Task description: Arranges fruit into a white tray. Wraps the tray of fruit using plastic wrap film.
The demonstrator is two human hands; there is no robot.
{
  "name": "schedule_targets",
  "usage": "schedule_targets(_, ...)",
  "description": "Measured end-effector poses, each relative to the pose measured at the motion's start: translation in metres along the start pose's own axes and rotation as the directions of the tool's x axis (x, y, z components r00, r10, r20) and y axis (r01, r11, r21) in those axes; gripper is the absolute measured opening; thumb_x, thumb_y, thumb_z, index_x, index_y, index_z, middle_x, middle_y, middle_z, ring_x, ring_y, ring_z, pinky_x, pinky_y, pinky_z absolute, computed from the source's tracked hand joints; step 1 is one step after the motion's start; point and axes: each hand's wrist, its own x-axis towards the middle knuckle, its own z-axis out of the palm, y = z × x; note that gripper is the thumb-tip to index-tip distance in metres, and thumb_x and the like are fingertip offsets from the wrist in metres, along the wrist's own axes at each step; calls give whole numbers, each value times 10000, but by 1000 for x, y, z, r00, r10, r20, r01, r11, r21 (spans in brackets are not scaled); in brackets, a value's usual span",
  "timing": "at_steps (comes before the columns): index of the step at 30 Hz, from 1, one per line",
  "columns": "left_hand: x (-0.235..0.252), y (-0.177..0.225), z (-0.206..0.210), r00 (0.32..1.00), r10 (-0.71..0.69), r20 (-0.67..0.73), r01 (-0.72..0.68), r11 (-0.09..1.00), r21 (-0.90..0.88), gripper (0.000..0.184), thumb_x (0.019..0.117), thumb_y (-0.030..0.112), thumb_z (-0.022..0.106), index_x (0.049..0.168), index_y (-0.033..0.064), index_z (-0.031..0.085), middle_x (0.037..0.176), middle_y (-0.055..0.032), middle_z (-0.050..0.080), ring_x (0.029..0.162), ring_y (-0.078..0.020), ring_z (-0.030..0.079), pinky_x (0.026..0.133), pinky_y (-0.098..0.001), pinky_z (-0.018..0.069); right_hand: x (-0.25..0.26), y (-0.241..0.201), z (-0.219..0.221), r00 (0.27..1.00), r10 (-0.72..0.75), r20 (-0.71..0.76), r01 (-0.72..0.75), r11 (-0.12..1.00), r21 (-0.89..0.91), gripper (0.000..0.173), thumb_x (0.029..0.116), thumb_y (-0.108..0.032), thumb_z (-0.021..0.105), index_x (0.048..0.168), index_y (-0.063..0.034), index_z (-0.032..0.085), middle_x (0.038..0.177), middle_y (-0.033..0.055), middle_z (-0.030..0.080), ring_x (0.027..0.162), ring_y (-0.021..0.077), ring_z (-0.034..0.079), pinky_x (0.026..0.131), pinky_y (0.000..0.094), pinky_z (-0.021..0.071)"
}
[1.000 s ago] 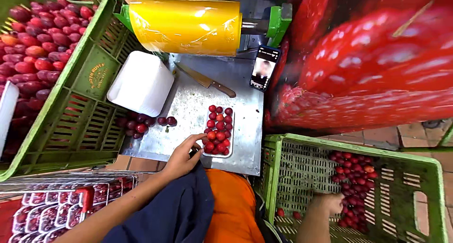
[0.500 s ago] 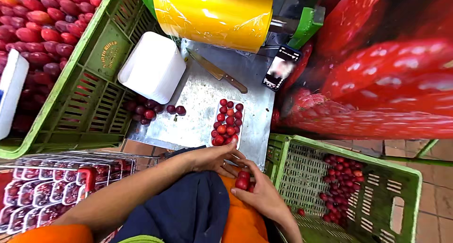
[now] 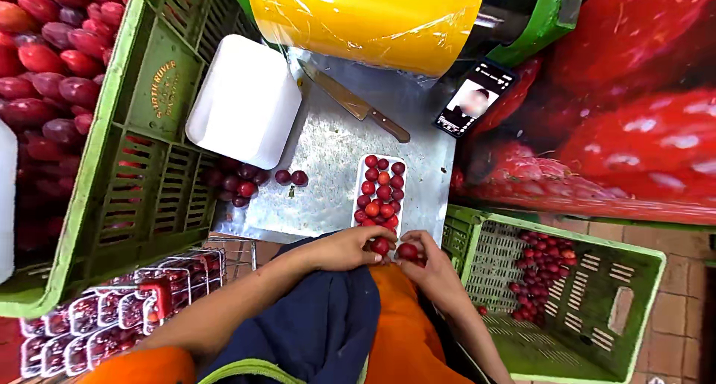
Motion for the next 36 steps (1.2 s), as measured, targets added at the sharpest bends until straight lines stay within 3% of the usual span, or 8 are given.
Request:
schedule_targets(4,12,-4,-24,894,131,-428,1,956,294,437,977,201,704,1380,87,581,1248,-117,682,1101,-237,695,976,-482,579,52,-32,-4,978,-36,-204,-37,939,-342,380,886,-288,734,1201,-103,628,895,58,716,759,233,694,660,517,576)
schedule_targets(6,26,-11,-43,846,205,-492,17,912,409,433,964,235,726,1353,77,620,1299,-154,656,1169,-303,657,1022,-539,525,79,-36,-7,973,-82,-218,-22,899,-437,324,886,-306,744,1119,-89,688,937,111,702,825,282,686,712,550,562)
schedule_targets(10,50,-26,-63,849,258,-462,-25,891,453,394,931,223,766,1299,115,677,1330,-151,584,1154,-298,623,1002,-499,539,107,-27,-7,969,-87,-232,-1,935,-356,210,864,-288,762,1002,-132,740,959,59,691,896,221,669,779,478,560)
schedule_targets(14,54,-26,-63,882,230,-412,-41,907,420,438,956,218,733,1358,89,617,1331,-156,592,1169,-294,628,1017,-498,533,107,-16,-3,944,85,-318,-85,996,13,319,887,-301,788,1134,-122,696,987,64,707,656,163,634,572,353,549)
schedule_targets(19,49,-31,-64,878,240,-413,-67,918,391,378,970,184,697,1332,99,632,1344,-128,584,1071,-231,661,948,-429,571,100,-6,6,943,179,-282,-53,914,402,340,888,-52,651,1227,-60,622,1070,126,679,648,168,612,549,303,533)
schedule_targets(22,46,-32,-64,890,209,-404,-61,935,350,433,950,151,716,1366,102,605,1334,-124,580,1016,-211,671,910,-396,586,99,-7,9,936,176,-305,-71,943,324,321,879,-40,679,1199,-68,667,1051,113,707,620,158,599,520,290,506)
schedule_targets(31,42,-28,-57,911,154,-381,-22,944,328,614,929,219,739,1483,140,486,1418,-132,498,956,-194,693,871,-400,612,99,-15,-1,966,97,-239,-83,994,67,294,932,-244,750,1198,-131,696,876,35,701,581,127,561,489,276,451)
schedule_targets(36,43,-24,-59,920,199,-338,-48,913,406,449,959,224,707,1387,143,600,1441,-155,507,1040,-263,677,918,-472,588,103,-26,-3,972,85,-218,-139,960,-242,288,921,-344,759,1124,-141,740,794,16,699,610,141,587,573,375,494)
